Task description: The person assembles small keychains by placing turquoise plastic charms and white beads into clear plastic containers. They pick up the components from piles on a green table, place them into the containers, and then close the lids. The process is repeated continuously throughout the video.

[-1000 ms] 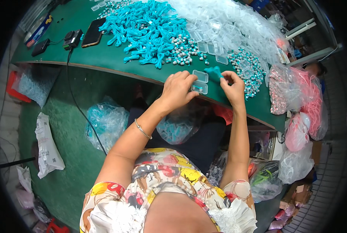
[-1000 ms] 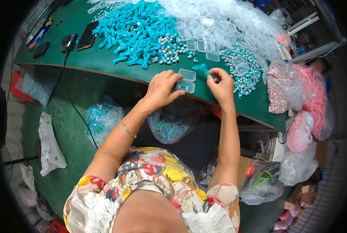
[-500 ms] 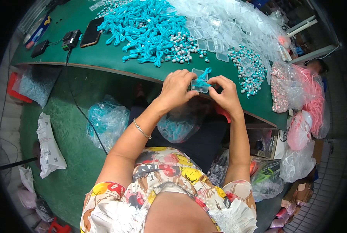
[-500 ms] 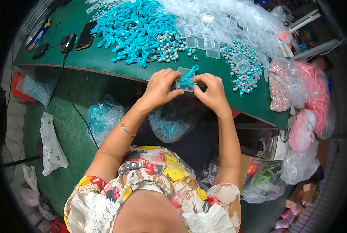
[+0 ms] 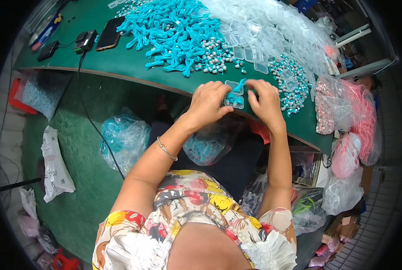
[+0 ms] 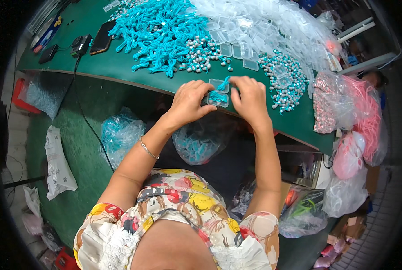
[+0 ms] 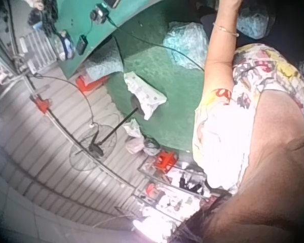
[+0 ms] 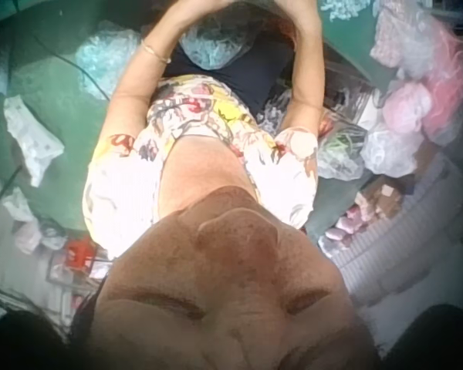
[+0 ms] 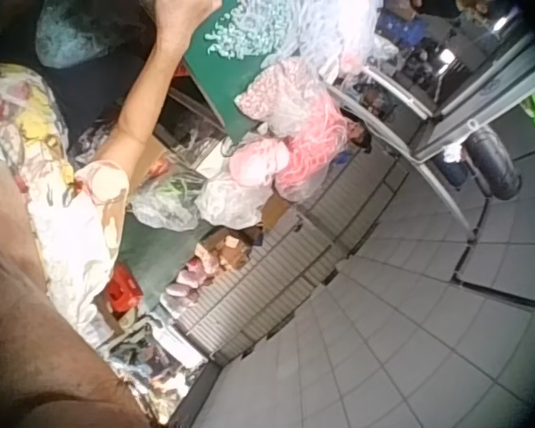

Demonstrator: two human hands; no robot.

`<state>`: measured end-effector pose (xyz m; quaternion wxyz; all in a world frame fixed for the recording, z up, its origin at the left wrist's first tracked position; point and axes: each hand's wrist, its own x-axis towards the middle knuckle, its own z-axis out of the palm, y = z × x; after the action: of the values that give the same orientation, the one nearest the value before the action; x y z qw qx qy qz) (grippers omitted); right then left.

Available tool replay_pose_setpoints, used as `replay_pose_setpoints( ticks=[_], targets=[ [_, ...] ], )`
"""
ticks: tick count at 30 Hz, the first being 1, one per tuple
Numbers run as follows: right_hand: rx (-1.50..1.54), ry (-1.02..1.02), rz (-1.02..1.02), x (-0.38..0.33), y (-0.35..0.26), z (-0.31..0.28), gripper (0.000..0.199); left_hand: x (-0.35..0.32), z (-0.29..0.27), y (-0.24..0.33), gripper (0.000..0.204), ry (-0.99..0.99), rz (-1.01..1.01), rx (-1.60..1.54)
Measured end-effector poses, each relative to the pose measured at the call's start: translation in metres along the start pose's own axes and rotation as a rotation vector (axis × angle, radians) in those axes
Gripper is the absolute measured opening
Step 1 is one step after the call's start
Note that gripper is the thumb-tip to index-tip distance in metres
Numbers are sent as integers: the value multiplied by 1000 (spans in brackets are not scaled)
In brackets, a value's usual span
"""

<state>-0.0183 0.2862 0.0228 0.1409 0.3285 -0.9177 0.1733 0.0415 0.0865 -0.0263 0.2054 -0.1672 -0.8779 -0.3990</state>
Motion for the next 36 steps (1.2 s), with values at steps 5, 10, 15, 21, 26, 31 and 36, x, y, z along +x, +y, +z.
replay_pose_setpoints(
  ticks=[5,10,15,21,26,31,36],
  targets=[
    [82,43,-126,20,6,15,21,0,0,-1,47,-11,3,14],
    [374,107,99,13,30,14,14,0,0,-1,46,7,15,8],
    [-67,282,15,8,30,22,20,-1,0,-1,47,-10,8,15],
    [81,-23,25,13,13,30,20,-1,-2,-2,50,-31,12,30],
    [310,88,116,5,-1,23,20,2,-5,4,66,-38,-76,-74],
    [349,159,-130,-18,0,25,26,0,-5,0,60,-18,21,-6],
    [310,165,-170,-30,-12,21,32,3,-2,-3,38,-12,158,49]
  ],
)
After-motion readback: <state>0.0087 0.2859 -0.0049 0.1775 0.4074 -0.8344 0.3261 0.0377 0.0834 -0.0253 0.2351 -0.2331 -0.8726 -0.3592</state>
